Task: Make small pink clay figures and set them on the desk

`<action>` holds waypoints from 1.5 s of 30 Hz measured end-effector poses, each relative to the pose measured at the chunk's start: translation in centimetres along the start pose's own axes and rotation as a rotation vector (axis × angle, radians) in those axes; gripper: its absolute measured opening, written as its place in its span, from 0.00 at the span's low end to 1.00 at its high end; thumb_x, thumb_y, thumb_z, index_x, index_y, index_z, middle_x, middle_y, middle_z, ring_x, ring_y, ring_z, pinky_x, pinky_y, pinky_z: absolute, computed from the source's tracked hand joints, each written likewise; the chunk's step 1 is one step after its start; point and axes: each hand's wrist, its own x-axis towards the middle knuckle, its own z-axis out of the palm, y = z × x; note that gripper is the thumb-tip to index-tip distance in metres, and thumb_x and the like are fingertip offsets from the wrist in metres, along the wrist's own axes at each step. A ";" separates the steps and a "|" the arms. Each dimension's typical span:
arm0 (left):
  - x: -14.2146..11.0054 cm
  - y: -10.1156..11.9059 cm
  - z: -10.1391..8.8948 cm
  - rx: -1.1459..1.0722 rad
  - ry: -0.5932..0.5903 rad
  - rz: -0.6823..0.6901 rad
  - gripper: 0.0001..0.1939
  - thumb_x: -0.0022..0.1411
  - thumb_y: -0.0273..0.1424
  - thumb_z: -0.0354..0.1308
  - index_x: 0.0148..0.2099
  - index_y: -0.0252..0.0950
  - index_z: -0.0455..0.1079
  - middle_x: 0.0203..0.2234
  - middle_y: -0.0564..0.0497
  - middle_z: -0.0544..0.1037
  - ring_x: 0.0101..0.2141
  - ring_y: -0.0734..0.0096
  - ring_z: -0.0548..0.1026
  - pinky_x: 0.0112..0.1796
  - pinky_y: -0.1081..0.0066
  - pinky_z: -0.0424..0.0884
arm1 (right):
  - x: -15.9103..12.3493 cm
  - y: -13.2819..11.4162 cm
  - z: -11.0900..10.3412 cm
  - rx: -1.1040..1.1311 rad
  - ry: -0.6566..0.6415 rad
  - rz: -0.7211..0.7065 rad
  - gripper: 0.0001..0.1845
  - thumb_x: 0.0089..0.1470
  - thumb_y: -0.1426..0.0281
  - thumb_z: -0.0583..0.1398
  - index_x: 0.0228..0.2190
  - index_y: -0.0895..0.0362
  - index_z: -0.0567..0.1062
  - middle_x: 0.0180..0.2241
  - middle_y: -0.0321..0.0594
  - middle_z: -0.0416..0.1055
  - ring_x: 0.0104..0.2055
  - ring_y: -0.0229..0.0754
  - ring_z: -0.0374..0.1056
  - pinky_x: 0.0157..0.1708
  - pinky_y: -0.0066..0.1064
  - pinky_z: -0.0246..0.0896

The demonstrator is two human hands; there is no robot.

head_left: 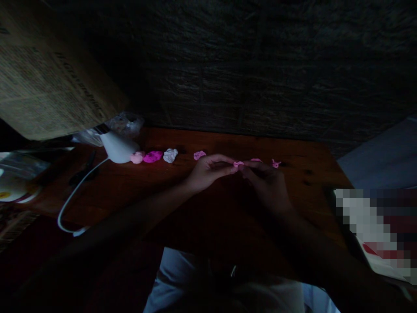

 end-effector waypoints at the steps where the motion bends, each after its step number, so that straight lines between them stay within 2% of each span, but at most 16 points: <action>1: 0.0 0.0 0.0 0.001 0.007 0.004 0.16 0.51 0.35 0.74 0.39 0.33 0.78 0.39 0.47 0.85 0.41 0.67 0.82 0.52 0.61 0.76 | 0.0 0.1 0.1 0.003 0.005 -0.005 0.12 0.50 0.60 0.71 0.35 0.53 0.86 0.33 0.39 0.81 0.31 0.40 0.72 0.35 0.35 0.70; 8: 0.0 -0.2 0.1 -0.006 0.022 0.015 0.16 0.51 0.35 0.75 0.39 0.33 0.79 0.38 0.48 0.85 0.40 0.68 0.83 0.51 0.62 0.77 | -0.3 0.1 0.4 0.036 0.018 -0.042 0.10 0.51 0.61 0.70 0.35 0.51 0.86 0.37 0.39 0.82 0.36 0.41 0.74 0.41 0.37 0.70; 23: -0.1 -0.2 0.0 0.018 0.051 0.030 0.14 0.50 0.35 0.75 0.38 0.34 0.80 0.37 0.48 0.85 0.39 0.68 0.82 0.49 0.64 0.77 | -0.4 -0.2 0.5 0.043 0.014 -0.030 0.09 0.49 0.63 0.71 0.34 0.52 0.86 0.30 0.36 0.80 0.29 0.37 0.70 0.33 0.32 0.68; 35: 0.0 0.1 0.1 0.023 0.093 0.058 0.14 0.50 0.35 0.75 0.36 0.34 0.80 0.35 0.48 0.85 0.38 0.69 0.82 0.48 0.65 0.78 | -0.6 -0.1 0.4 0.035 -0.068 -0.089 0.10 0.55 0.61 0.67 0.37 0.51 0.86 0.29 0.35 0.78 0.29 0.37 0.69 0.35 0.33 0.67; 45: -0.2 0.2 0.2 0.037 0.100 0.010 0.17 0.49 0.38 0.76 0.38 0.34 0.80 0.38 0.46 0.86 0.41 0.64 0.83 0.50 0.60 0.78 | -0.4 0.1 0.0 0.031 -0.061 0.029 0.18 0.54 0.53 0.68 0.37 0.54 0.85 0.25 0.35 0.73 0.27 0.36 0.65 0.26 0.28 0.59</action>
